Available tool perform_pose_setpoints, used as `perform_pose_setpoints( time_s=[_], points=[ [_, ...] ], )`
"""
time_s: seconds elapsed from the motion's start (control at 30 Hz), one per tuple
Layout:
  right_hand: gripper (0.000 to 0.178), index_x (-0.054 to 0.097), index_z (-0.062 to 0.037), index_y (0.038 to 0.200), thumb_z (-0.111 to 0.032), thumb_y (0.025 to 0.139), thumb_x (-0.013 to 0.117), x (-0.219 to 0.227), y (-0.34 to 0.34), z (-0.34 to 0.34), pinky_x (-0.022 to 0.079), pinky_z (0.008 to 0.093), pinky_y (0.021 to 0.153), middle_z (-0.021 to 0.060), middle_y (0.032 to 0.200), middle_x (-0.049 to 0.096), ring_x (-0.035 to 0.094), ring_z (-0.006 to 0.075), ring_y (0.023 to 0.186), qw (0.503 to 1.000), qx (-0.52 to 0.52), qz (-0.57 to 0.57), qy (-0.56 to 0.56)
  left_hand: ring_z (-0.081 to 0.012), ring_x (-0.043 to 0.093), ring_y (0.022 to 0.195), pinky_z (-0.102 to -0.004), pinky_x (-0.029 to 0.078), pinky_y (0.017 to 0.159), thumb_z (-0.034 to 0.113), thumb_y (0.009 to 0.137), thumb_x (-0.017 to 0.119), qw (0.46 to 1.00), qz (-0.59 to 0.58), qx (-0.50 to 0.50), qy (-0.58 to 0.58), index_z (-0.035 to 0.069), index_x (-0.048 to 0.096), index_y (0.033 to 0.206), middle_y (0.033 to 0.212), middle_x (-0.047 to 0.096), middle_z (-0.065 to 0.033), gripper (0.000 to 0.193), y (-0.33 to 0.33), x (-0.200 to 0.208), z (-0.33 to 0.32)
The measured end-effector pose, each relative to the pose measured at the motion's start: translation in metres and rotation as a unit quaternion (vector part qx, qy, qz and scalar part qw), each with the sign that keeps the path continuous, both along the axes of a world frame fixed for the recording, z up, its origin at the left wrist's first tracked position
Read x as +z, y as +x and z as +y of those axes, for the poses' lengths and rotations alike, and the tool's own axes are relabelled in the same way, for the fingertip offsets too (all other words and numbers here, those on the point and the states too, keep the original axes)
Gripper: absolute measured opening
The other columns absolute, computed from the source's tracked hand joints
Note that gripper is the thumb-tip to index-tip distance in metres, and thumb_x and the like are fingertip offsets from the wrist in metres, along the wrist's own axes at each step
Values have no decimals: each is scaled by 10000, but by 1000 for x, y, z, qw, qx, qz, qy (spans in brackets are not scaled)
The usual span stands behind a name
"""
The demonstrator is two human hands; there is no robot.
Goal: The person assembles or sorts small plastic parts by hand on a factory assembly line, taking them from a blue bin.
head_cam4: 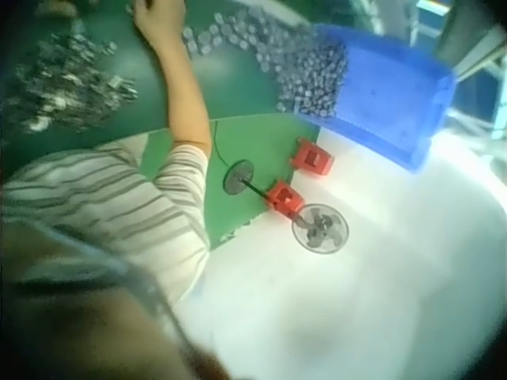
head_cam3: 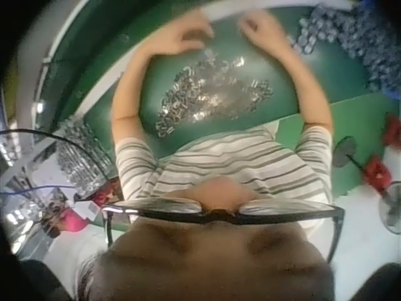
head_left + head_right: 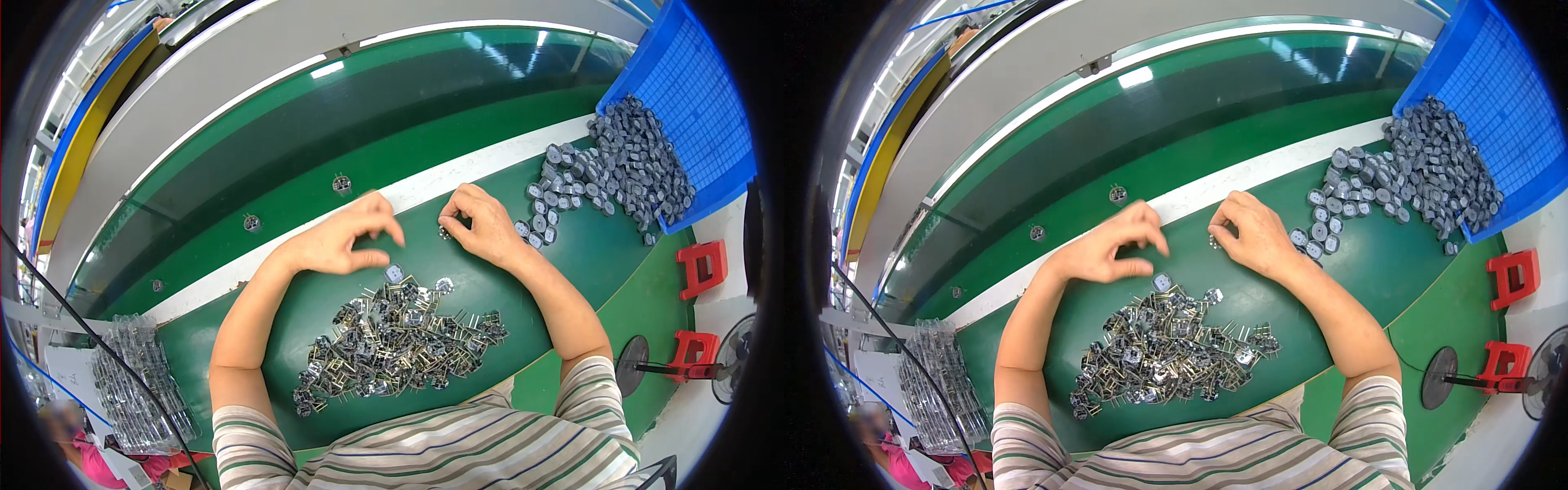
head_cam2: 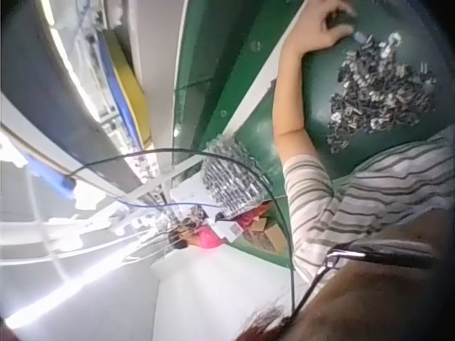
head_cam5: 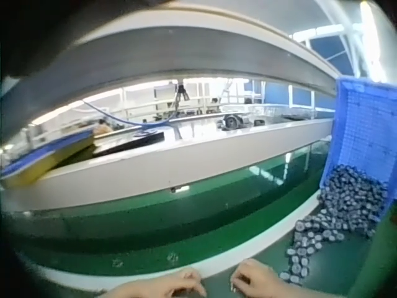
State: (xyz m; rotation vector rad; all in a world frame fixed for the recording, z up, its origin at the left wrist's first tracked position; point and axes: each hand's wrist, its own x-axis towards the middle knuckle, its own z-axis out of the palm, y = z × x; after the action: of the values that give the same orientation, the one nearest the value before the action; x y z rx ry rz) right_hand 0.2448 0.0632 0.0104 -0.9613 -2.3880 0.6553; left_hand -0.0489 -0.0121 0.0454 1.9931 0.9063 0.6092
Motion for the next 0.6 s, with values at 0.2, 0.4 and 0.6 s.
perform_pose_setpoints(
  time_s=[0.2,0.4,0.6],
  points=[
    [170,750,-42,1082,-1,919,727,9,13,13,523,353,825,71,1043,651,632,218,945,974,201,73,-68,-226,607,1050,-378,519,881,109,890,836,996,55,-63,-4,118,768,1151,1124,615,-45,270,7,-9,-5],
    [102,715,-41,946,-63,889,797,2,2,1,527,394,773,79,934,645,641,256,917,994,109,28,-10,-236,651,930,-368,538,826,154,881,841,995,64,64,33,120,774,1168,1081,648,-52,297,23,-23,-7],
    [107,696,-43,900,-67,885,799,0,-1,-1,513,400,710,76,867,632,634,256,850,996,77,34,8,-259,670,975,-401,545,869,140,892,818,996,-15,5,85,115,762,1176,1106,681,-62,291,32,-28,-4]
  ],
)
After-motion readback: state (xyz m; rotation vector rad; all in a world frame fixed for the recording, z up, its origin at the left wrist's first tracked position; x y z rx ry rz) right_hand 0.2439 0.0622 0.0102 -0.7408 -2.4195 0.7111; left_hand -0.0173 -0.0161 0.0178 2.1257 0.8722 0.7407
